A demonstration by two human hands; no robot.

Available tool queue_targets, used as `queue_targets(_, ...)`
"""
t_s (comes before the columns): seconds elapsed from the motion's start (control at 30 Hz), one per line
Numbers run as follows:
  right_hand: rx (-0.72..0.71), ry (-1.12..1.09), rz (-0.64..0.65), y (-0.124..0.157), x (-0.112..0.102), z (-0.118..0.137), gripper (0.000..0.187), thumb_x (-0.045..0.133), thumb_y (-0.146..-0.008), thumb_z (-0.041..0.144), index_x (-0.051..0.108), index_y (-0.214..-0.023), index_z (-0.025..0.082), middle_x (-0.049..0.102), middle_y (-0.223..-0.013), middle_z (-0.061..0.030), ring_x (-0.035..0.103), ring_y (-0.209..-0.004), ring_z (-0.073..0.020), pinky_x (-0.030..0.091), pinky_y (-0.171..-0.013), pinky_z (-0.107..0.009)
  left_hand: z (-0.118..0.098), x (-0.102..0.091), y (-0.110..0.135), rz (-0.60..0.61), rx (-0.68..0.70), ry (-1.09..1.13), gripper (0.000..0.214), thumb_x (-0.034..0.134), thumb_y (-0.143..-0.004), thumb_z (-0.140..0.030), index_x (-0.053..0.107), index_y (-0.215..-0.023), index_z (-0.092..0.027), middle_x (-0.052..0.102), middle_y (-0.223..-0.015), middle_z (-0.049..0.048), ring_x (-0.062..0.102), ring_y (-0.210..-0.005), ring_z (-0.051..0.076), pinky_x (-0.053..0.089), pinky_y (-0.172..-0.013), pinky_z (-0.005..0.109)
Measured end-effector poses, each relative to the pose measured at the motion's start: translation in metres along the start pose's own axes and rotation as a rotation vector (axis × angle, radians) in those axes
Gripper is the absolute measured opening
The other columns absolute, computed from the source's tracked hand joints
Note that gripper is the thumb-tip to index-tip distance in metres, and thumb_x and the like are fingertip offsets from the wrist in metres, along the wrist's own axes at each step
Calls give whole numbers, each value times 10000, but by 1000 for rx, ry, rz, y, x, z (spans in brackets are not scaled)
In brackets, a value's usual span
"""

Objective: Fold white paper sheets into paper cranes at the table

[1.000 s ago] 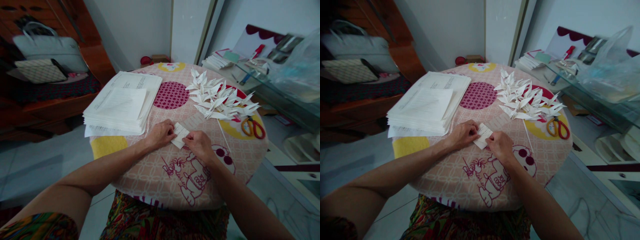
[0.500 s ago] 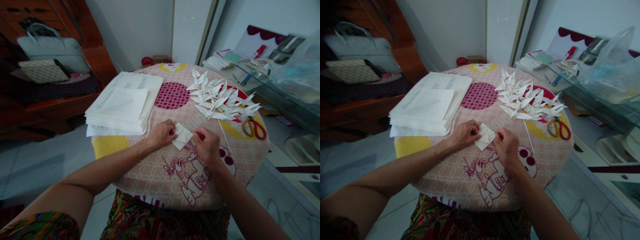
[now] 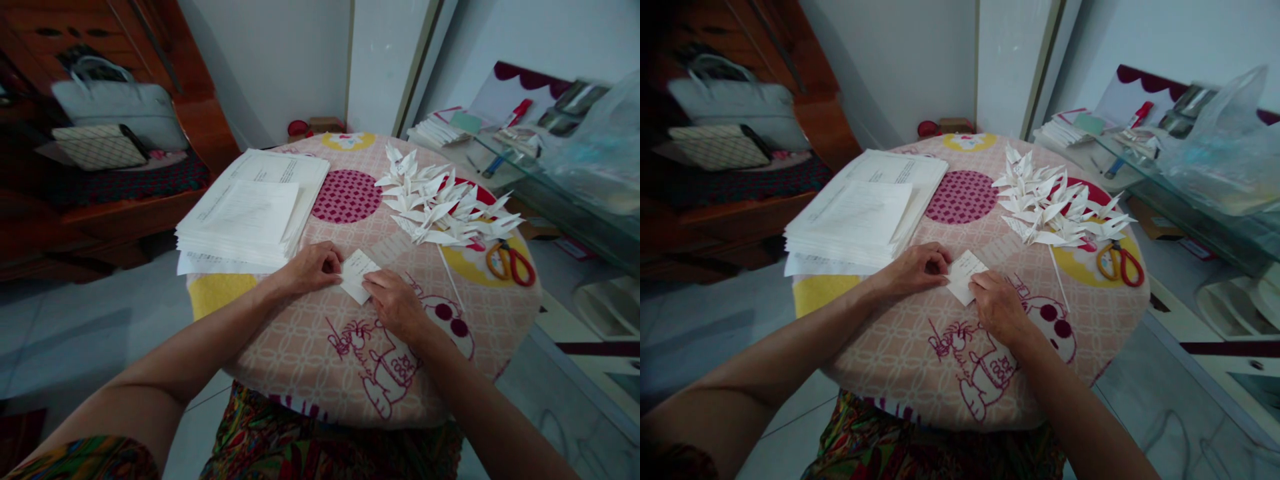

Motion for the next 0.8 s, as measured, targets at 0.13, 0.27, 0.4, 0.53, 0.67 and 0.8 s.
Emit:
queue_targets(0.13,-13,18,5,0,0,1,283,443,-879,42,698,-920,158,676,-980,-134,568,-990,-265,487,-878,-398,6,-8,7,-11,-6,103,80,702,-684,-104,684,-749,-148,657,-1013,57,604,-822,122,500,-702,229)
queue_targets(0.27,-25,50,18,0,0,1,289,444,-873,39,694,-943,167,674,-972,-124,568,-969,-261,482,-873,-391,5,-8,8,-34,-8,103,71,673,-703,-87,692,-728,-151,673,-985,53,620,-838,128,506,-741,246)
queue_targets(0.4,-28,78,27,0,1,1,283,457,-865,37,695,-948,164,673,-973,-126,564,-959,-266,478,-868,-394,3,-9,8,-35,16,66,73,658,-730,-89,694,-732,-152,681,-980,56,633,-866,142,504,-786,269)
queue_targets(0.53,-31,84,26,0,2,1,280,459,-870,38,695,-960,158,670,-967,-126,560,-953,-263,477,-863,-390,2,-10,7,-29,26,44,68,660,-724,-87,685,-736,-149,680,-988,59,630,-883,146,499,-813,276)
queue_targets(0.67,-43,94,6,1,3,1,265,462,-885,50,691,-963,158,664,-947,-116,555,-942,-255,477,-857,-385,-1,-9,6,-28,13,28,43,646,-778,-145,676,-748,-148,681,-972,62,626,-879,149,498,-814,281)
queue_targets(0.8,-70,105,-12,1,3,0,269,438,-904,51,689,-951,135,661,-942,-127,549,-919,-257,483,-837,-387,-3,-6,5,-49,-11,-26,102,610,-806,-133,645,-710,-145,676,-959,65,618,-859,145,491,-820,288)
Point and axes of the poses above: each hand's wrist, its own y-axis away from the middle knuckle, its own x-axis out of the palm, z = x × y, the point moved 1 cm from there along -y, towards the middle knuckle
